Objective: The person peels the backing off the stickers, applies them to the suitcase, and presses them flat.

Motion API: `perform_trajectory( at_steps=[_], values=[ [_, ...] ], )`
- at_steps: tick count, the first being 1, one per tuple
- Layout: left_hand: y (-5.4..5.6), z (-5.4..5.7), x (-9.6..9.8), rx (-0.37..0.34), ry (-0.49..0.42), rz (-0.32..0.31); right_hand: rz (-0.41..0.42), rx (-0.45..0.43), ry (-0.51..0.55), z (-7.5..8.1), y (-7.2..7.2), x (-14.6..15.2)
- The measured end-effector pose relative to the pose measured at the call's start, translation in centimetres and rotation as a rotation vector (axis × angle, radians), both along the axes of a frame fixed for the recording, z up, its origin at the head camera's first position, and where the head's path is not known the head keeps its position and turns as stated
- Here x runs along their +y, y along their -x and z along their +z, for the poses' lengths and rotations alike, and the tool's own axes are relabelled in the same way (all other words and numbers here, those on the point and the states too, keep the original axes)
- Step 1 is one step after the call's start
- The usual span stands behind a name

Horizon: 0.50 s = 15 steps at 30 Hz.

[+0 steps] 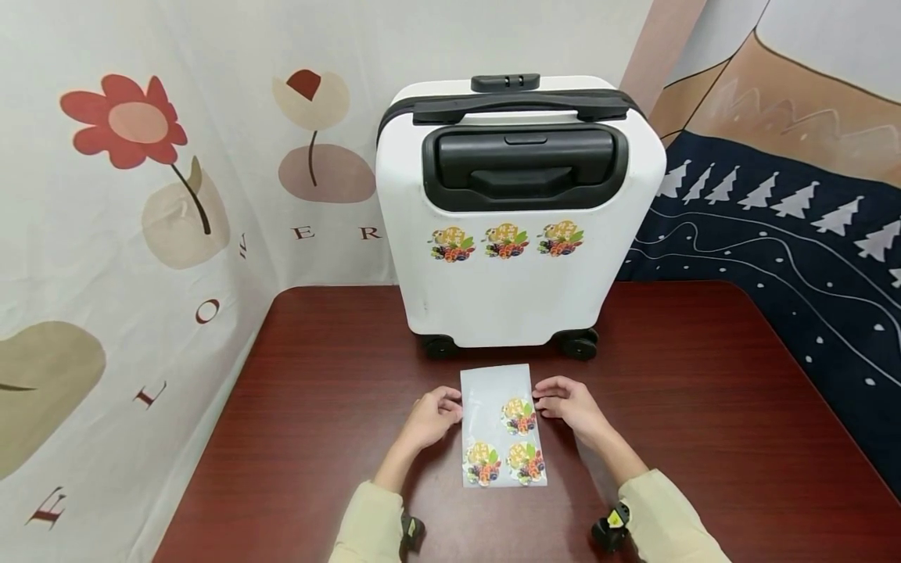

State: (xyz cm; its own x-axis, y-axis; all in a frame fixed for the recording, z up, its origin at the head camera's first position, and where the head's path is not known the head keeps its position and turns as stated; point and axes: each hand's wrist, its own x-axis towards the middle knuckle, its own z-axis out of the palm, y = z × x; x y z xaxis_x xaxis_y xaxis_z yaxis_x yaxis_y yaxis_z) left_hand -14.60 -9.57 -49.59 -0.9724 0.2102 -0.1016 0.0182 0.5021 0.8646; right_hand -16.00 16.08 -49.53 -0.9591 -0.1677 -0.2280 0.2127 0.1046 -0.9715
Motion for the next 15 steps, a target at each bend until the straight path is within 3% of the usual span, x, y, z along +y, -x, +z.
perform_trajectory(
  at_steps=[7,15],
  values=[
    [0.04,0.08,0.17,-0.011,-0.037,0.03,-0.014,0.004,0.035,0.03,-0.13,0.0],
    [0.05,0.08,0.56,0.013,-0.067,0.061,-0.045,-0.01,-0.028,-0.33,-0.03,-0.21]
  ],
)
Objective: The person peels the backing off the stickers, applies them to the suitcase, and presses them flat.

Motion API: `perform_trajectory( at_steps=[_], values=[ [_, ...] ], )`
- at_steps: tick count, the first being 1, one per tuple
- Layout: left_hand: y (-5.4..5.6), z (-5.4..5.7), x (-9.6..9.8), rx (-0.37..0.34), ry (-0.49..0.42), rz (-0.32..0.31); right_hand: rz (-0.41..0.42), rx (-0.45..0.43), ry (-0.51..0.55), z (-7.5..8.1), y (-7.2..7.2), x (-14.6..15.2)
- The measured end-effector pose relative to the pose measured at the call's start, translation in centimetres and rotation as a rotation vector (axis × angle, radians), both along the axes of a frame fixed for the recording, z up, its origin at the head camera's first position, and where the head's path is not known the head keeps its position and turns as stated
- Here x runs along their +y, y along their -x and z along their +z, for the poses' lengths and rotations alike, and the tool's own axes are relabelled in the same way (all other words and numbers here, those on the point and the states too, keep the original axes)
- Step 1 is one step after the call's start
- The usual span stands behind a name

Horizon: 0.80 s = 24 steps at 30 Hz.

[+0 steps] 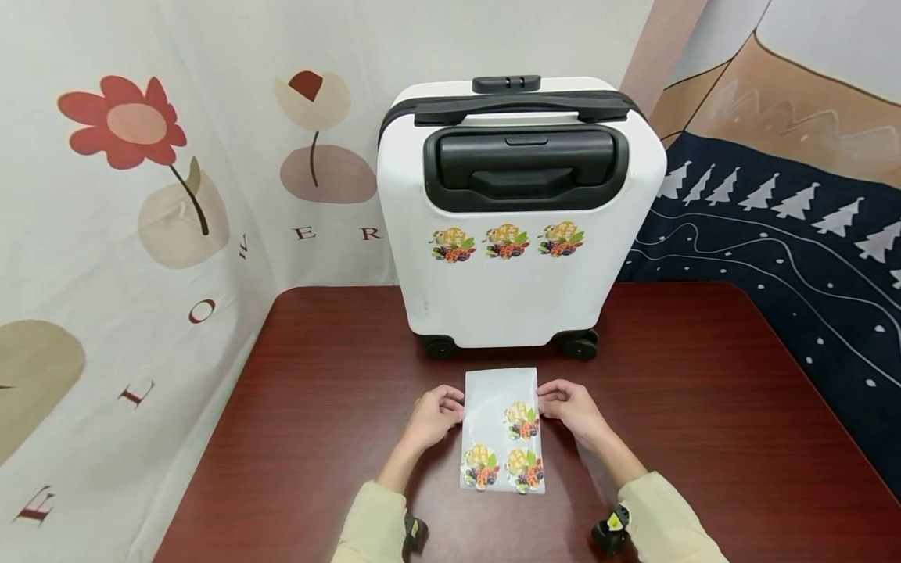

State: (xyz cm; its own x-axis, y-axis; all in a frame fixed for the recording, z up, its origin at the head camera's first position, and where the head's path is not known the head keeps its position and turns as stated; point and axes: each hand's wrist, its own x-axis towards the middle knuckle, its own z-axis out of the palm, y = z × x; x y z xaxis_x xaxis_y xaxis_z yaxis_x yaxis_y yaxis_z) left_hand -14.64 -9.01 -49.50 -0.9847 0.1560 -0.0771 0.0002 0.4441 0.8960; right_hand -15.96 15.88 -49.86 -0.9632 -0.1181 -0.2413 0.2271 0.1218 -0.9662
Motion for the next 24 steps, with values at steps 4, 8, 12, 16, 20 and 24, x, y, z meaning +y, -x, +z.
perform_trajectory(
  at_steps=[4,8,12,16,20,24],
  values=[
    [0.0,-0.1,0.2,0.017,0.014,0.009,-0.024,-0.005,-0.019,-0.1,0.1,-0.1],
    [0.1,-0.1,0.3,0.024,0.008,0.018,-0.037,-0.007,-0.038,-0.2,0.1,-0.1],
    [0.1,-0.1,0.4,0.02,-0.002,0.023,-0.039,0.002,-0.041,-0.1,0.0,-0.1],
    [0.1,-0.1,0.4,0.008,-0.01,0.027,-0.035,0.012,-0.028,0.0,-0.1,-0.1],
    [0.1,0.1,0.3,-0.009,-0.029,0.031,-0.031,0.012,-0.02,0.3,-0.1,-0.1],
    [0.1,0.6,0.2,-0.008,-0.033,0.03,-0.013,0.03,0.002,0.9,-0.1,-0.2]
  ],
)
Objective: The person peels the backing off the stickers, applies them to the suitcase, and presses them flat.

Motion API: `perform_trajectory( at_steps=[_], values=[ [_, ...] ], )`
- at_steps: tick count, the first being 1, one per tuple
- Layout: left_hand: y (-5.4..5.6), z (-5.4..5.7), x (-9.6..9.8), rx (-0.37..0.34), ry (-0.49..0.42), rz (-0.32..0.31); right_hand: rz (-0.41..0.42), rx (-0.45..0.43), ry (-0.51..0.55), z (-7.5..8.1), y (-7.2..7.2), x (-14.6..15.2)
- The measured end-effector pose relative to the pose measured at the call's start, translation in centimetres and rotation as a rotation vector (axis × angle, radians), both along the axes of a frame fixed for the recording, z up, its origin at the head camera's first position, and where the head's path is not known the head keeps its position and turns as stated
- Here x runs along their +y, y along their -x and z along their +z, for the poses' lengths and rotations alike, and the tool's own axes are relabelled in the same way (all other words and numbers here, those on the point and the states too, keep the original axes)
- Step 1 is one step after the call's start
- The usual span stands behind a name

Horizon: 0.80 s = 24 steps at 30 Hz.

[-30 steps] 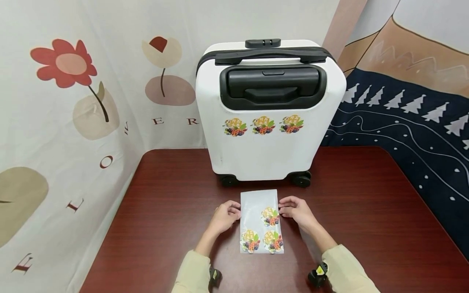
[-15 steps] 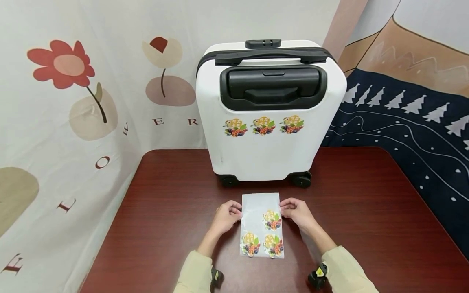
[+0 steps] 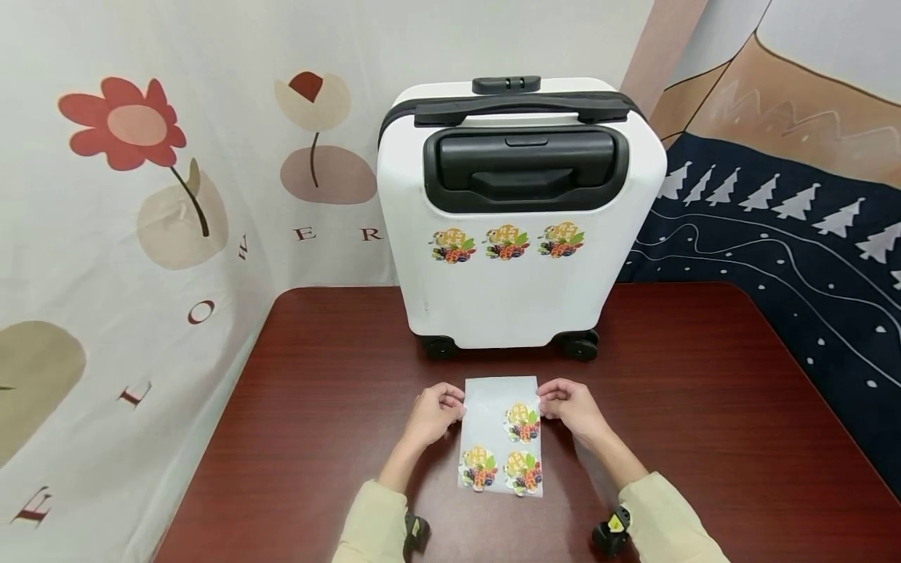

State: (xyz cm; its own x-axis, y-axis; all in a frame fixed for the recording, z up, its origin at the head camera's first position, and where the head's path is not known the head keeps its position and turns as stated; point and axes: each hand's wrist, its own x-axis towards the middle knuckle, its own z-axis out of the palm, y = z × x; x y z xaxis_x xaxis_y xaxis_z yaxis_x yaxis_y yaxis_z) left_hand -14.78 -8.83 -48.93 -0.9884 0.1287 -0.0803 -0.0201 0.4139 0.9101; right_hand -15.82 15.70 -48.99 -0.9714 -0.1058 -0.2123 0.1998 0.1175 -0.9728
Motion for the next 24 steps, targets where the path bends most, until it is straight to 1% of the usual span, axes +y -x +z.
perform_trajectory(
  at_steps=[7,10,16,20,24],
  values=[
    [0.3,1.0,-0.1,0.049,0.006,-0.004,0.026,0.046,0.012,1.1,0.3,0.2],
    [0.4,1.4,-0.1,0.073,-0.001,-0.009,0.019,0.046,0.018,1.6,0.6,0.3],
    [0.4,2.4,0.1,0.089,-0.023,0.005,0.014,0.076,0.021,2.4,0.7,0.5],
    [0.4,2.7,0.1,0.096,-0.02,0.011,0.018,0.09,0.027,2.7,0.7,0.5],
    [0.4,2.6,0.2,0.104,-0.03,0.016,0.02,0.089,0.028,2.7,0.7,0.5]
  ],
)
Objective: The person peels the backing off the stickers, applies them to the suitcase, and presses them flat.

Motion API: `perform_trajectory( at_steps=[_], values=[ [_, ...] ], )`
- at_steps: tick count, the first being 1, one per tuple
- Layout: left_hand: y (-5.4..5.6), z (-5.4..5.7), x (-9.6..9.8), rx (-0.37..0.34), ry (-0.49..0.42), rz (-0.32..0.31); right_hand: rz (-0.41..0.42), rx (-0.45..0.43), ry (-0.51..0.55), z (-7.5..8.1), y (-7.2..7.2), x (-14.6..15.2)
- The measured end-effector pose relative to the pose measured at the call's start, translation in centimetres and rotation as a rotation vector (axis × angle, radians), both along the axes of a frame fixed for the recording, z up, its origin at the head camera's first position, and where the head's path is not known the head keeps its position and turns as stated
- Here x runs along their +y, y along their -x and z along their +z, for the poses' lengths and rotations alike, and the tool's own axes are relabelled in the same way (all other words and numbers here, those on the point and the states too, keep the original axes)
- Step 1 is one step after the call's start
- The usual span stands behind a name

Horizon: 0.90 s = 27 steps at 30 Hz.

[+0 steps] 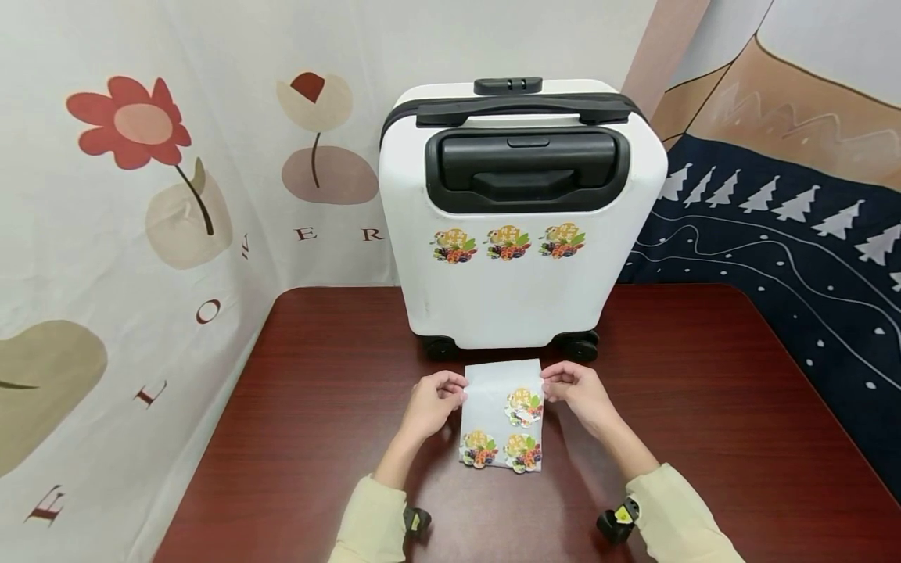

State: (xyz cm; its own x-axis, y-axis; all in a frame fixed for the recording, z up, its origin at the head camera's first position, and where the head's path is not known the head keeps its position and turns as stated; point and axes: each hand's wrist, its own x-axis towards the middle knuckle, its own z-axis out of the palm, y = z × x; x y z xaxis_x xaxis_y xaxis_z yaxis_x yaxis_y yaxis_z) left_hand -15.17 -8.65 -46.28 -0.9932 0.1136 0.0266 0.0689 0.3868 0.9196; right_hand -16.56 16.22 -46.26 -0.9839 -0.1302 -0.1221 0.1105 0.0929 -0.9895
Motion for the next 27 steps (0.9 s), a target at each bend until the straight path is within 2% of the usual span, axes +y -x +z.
perform_trajectory(
  at_steps=[18,27],
  values=[
    [0.1,-0.28,0.01,0.048,-0.016,0.034,0.027,-0.008,-0.041,0.22,0.1,0.81],
    [0.16,-0.17,0.1,0.059,-0.01,0.048,0.075,0.009,-0.069,0.05,0.11,0.55]
  ],
)
